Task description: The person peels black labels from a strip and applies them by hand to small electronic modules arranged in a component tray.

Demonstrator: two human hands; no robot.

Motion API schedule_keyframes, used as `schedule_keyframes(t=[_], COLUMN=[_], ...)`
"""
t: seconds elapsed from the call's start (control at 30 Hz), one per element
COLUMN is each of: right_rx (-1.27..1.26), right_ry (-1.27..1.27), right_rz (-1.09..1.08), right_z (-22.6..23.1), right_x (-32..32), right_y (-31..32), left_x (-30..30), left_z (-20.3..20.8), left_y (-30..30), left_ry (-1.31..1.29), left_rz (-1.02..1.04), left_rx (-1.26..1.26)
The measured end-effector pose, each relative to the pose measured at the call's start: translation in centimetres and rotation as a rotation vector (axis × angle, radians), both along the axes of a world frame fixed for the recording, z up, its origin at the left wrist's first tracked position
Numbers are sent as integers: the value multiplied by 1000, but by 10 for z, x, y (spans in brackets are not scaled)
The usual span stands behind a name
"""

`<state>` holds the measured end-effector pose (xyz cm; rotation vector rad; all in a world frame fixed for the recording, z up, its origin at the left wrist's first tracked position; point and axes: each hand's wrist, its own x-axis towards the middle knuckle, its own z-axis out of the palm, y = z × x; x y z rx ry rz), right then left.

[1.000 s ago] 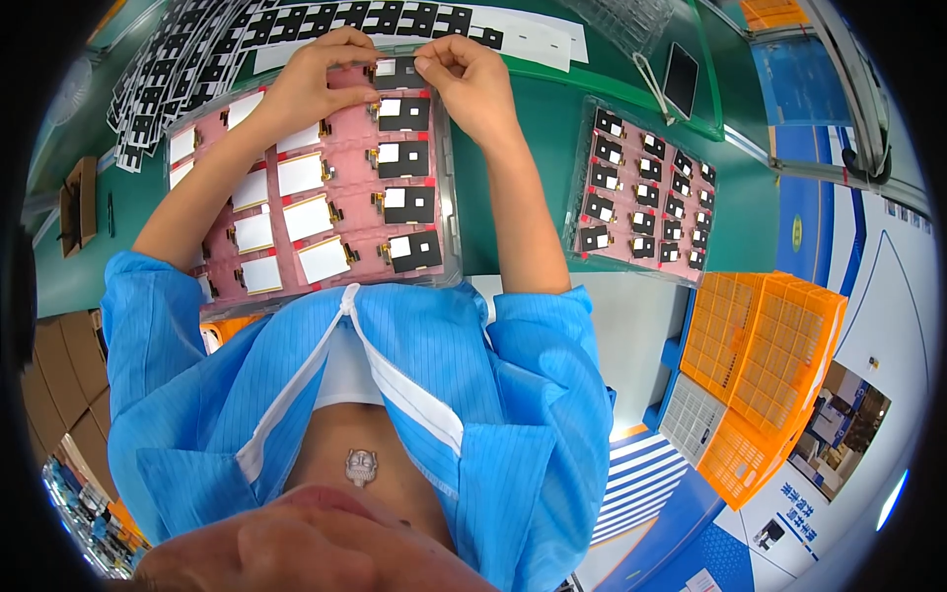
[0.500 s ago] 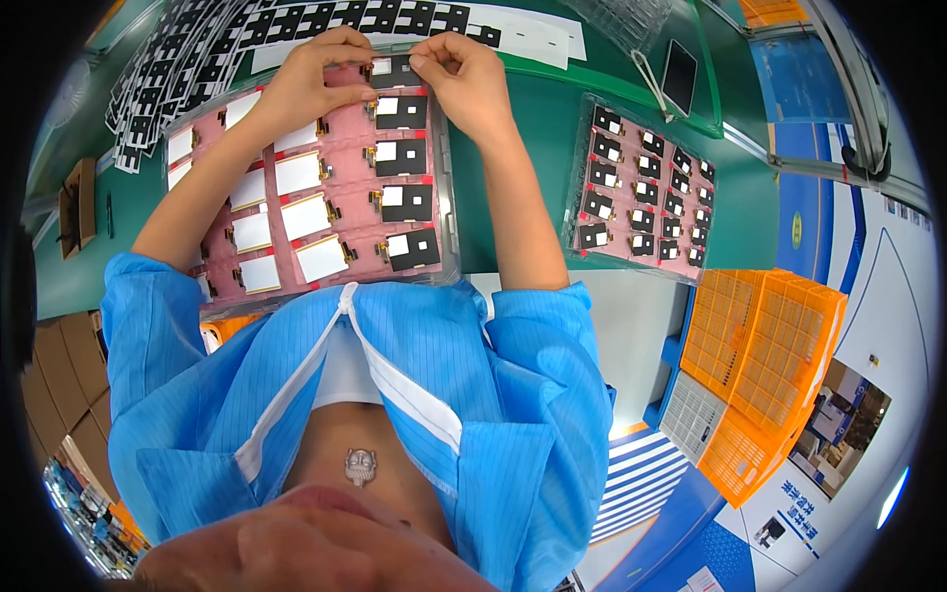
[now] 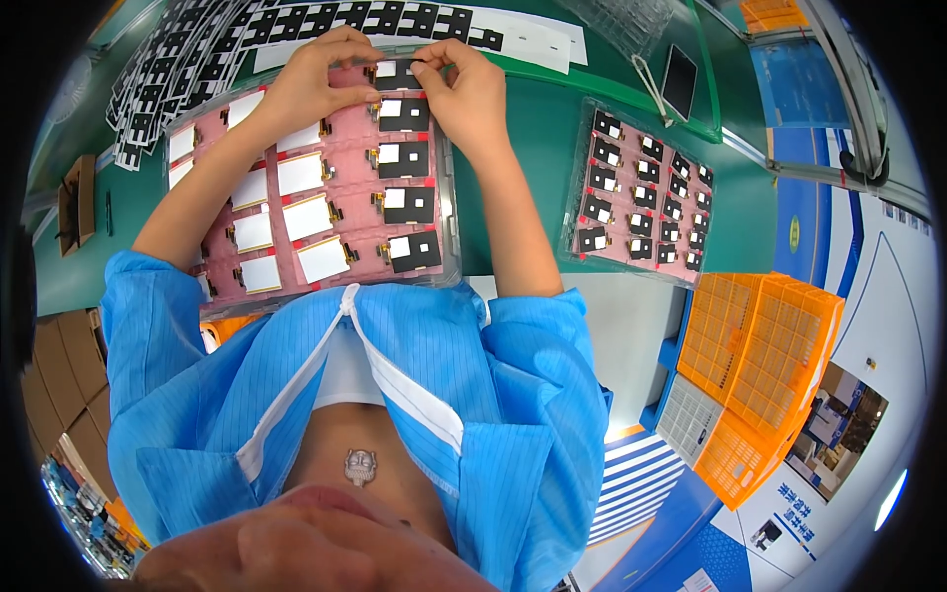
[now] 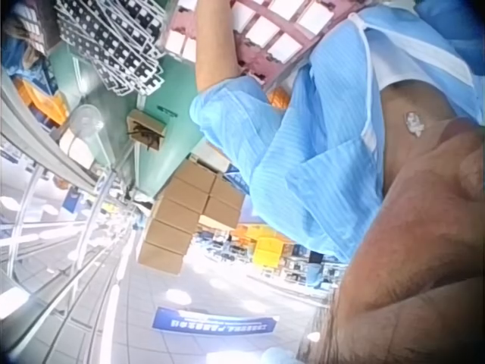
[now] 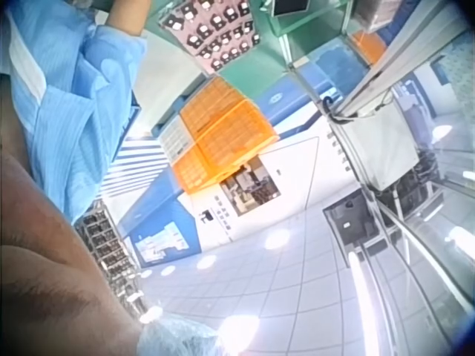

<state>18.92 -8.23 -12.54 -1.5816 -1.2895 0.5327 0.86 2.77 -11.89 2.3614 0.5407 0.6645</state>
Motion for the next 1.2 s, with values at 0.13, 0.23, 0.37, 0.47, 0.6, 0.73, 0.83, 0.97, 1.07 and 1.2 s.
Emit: schedule_keyframes(t=[0.13, 0.23, 0.37, 0.47, 0.6, 0.73, 0.83, 0.97, 1.07, 1.2], right_rx=[52, 4, 32, 70, 91, 209, 162, -91, -151, -123], right_ry=[-342, -520, -523, -483, -428, -113, -256, -532, -603, -610], right_rz=[-42, -191, -103, -113, -150, -197, -358, -280, -343, -369], right_z=[2, 23, 21, 13, 11, -6, -18, -57, -70, -76], right_x=[-4, -13, -6, -6, -8, 20, 74, 108, 93, 87], right_y=[-4, -6, -1, -1, -3, 4, 17, 39, 48, 48], left_x=[1, -1, 0, 3, 5, -2, 6, 51, 95, 133], left_z=[1, 4, 7, 3, 7, 7, 29, 31, -4, -30], left_y=[-6, -6, -6, -2, 0, 4, 21, 68, 98, 107], left_ry=[-47, 18, 43, 25, 48, 13, -30, -11, 221, 575], left_rz=[21, 26, 45, 37, 16, -70, -141, -204, -171, -258], left_rx=[29, 3, 113, 147, 76, 58, -93, -48, 266, 545])
